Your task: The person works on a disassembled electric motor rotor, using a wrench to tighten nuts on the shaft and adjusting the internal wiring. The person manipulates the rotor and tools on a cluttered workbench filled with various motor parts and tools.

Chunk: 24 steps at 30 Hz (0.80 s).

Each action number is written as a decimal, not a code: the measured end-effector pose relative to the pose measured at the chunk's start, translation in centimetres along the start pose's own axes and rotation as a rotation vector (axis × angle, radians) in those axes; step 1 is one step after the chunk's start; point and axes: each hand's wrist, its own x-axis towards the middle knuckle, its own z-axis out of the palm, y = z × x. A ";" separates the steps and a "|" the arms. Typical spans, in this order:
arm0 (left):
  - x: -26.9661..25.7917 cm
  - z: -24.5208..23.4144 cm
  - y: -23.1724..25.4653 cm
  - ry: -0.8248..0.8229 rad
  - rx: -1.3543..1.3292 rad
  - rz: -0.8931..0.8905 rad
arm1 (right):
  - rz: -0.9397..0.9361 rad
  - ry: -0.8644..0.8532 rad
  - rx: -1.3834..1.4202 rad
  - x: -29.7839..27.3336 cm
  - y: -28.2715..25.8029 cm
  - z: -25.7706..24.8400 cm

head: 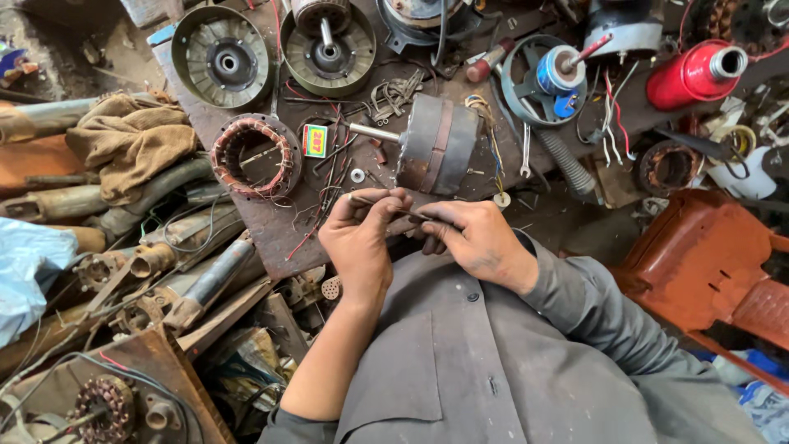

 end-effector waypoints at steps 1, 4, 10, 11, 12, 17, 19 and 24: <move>-0.2 0.5 0.6 -0.052 0.054 0.041 | 0.053 -0.016 0.051 0.3 0.1 -0.2; -0.7 1.6 2.4 -0.201 0.150 0.104 | 0.155 -0.122 0.299 1.4 0.8 -1.3; -1.0 1.3 2.3 -0.278 0.150 0.029 | 0.217 -0.281 0.622 1.2 0.9 -2.4; -0.8 1.1 2.0 -0.283 0.138 0.021 | 0.233 -0.296 0.665 1.0 1.0 -2.4; -0.7 0.7 1.7 -0.288 0.126 0.014 | 0.242 -0.291 0.672 0.9 1.2 -2.3; 0.1 0.7 0.9 -0.193 0.034 0.166 | 0.246 -0.234 0.656 0.9 1.5 -2.4; 0.1 1.6 1.2 -0.157 -0.014 0.137 | 0.257 -0.198 0.634 1.0 1.7 -2.4; -0.5 2.4 2.5 -0.220 -0.175 -0.208 | 0.253 -0.166 0.586 1.0 1.9 -2.8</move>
